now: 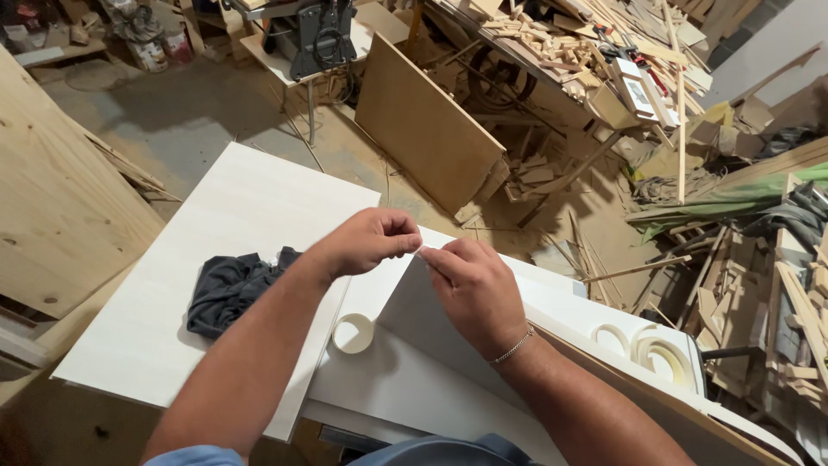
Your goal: Applying edge banding to wooden boards using an iron
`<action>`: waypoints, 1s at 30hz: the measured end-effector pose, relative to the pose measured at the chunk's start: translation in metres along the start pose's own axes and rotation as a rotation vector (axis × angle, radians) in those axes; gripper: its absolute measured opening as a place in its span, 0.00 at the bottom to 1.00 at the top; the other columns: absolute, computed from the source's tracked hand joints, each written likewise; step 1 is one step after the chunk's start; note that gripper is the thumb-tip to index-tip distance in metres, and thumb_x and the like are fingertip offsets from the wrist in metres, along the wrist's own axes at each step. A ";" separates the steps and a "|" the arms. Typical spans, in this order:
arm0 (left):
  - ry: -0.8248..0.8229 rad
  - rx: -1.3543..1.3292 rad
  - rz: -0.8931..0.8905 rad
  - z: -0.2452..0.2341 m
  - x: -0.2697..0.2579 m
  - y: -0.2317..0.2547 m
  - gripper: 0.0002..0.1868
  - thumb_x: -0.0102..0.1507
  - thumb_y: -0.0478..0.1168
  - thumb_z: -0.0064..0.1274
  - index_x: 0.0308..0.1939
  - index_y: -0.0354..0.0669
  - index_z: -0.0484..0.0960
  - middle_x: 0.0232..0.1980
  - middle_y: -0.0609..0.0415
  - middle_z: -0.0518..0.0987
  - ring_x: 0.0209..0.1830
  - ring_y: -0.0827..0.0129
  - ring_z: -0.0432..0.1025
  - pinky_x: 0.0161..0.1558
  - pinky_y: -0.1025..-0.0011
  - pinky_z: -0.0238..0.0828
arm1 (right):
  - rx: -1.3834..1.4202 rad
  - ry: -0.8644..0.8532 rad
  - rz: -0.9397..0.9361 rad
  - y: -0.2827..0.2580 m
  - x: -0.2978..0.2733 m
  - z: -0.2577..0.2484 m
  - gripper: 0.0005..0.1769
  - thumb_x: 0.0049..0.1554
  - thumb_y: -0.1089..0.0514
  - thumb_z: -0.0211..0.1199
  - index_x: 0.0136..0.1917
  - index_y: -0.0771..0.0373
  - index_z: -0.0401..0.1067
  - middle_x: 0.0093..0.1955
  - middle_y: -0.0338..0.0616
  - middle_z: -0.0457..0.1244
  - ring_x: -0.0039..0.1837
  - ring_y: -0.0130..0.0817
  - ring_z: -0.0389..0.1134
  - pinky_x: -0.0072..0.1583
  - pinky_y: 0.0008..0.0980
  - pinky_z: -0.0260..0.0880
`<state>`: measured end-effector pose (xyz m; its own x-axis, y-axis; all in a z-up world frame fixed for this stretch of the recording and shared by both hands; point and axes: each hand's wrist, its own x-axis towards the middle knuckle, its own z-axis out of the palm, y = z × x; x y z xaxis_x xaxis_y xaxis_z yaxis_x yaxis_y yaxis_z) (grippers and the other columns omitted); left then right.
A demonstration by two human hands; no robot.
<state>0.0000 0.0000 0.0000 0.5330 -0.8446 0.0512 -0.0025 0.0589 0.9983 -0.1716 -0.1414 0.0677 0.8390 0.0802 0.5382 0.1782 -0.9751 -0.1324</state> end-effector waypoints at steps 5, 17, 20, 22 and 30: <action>0.056 -0.207 0.072 0.015 -0.003 -0.028 0.09 0.68 0.41 0.58 0.44 0.39 0.84 0.29 0.57 0.76 0.33 0.75 0.70 0.38 0.78 0.68 | 0.040 -0.080 0.022 -0.001 0.005 -0.008 0.08 0.55 0.58 0.66 0.49 0.50 0.80 0.45 0.38 0.68 0.47 0.43 0.72 0.50 0.39 0.73; 0.133 -0.031 -0.006 0.009 -0.032 0.015 0.10 0.67 0.42 0.59 0.41 0.37 0.86 0.28 0.55 0.75 0.30 0.72 0.65 0.34 0.73 0.63 | 0.255 -0.266 0.397 0.003 0.017 -0.020 0.15 0.54 0.54 0.68 0.56 0.47 0.79 0.48 0.37 0.71 0.51 0.41 0.74 0.53 0.41 0.75; 0.134 0.042 -0.047 0.006 -0.029 0.036 0.08 0.65 0.40 0.62 0.36 0.38 0.87 0.26 0.55 0.75 0.28 0.72 0.66 0.34 0.73 0.64 | 0.340 -0.351 0.590 0.005 0.025 -0.027 0.18 0.55 0.52 0.68 0.59 0.46 0.78 0.49 0.37 0.72 0.52 0.37 0.75 0.54 0.39 0.76; 0.131 0.059 -0.048 0.010 -0.021 0.047 0.08 0.63 0.40 0.64 0.35 0.39 0.87 0.26 0.55 0.77 0.27 0.71 0.67 0.34 0.72 0.65 | 0.373 -0.397 0.656 0.002 0.030 -0.034 0.18 0.55 0.51 0.68 0.60 0.47 0.78 0.49 0.37 0.73 0.51 0.36 0.75 0.54 0.37 0.75; 0.156 -0.052 -0.021 0.053 0.004 0.067 0.10 0.67 0.42 0.57 0.38 0.39 0.83 0.30 0.53 0.81 0.35 0.72 0.74 0.44 0.76 0.70 | 0.601 -0.360 0.734 0.040 0.014 -0.044 0.21 0.51 0.52 0.71 0.58 0.58 0.77 0.40 0.42 0.69 0.45 0.32 0.68 0.49 0.35 0.70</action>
<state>-0.0433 -0.0279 0.0689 0.6574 -0.7533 0.0212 0.0513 0.0729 0.9960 -0.1756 -0.1882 0.1062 0.9325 -0.3425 -0.1141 -0.2977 -0.5506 -0.7799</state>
